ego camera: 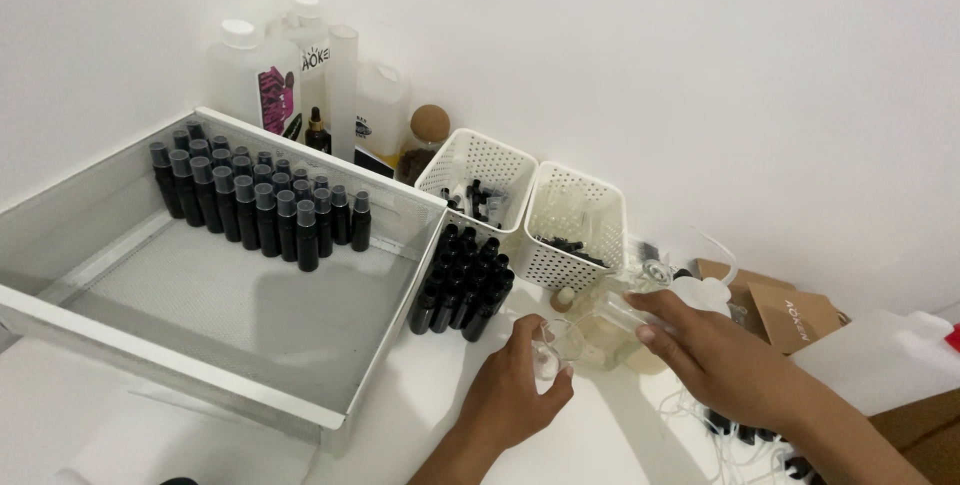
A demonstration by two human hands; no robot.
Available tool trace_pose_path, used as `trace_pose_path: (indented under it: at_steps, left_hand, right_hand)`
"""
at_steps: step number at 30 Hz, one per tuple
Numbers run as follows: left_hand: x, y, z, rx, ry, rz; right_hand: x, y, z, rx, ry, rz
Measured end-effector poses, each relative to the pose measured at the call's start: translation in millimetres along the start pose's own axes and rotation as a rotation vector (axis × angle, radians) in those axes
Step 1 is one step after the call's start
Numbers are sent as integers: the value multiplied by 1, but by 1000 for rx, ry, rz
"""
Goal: Assembling small perfume spray bottles by attaching spray nozzles and organizing them in baskets
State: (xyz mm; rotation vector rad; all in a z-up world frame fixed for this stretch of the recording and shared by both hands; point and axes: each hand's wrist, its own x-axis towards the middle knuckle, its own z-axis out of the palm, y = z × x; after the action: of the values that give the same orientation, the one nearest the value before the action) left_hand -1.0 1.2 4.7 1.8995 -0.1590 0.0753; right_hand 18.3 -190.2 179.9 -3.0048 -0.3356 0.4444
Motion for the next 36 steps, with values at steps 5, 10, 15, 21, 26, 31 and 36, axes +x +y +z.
trace_pose_path:
  at_steps: [5, 10, 15, 21, 26, 31, 36]
  left_hand:
    - [0, 0, 0, 0, -1, -7]
    - [0, -2, 1, 1, 9, 19]
    - [1, -3, 2, 0, 21, 34]
    - [0, -1, 0, -4, -5, 7]
    - [0, 0, 0, -4, -4, 2]
    - [0, -1, 0, -7, 1, 4]
    - [-1, 2, -1, -6, -21, -2]
  right_hand:
    - [1, 3, 2, 2, 15, -28]
    - [2, 6, 4, 8, 21, -30]
    - [5, 11, 7, 25, 27, -65]
    - [4, 7, 4, -27, 8, -38]
    - [7, 11, 4, -48, 34, -48]
    - [3, 5, -1, -59, 24, -8]
    - [7, 11, 3, -60, 39, -45]
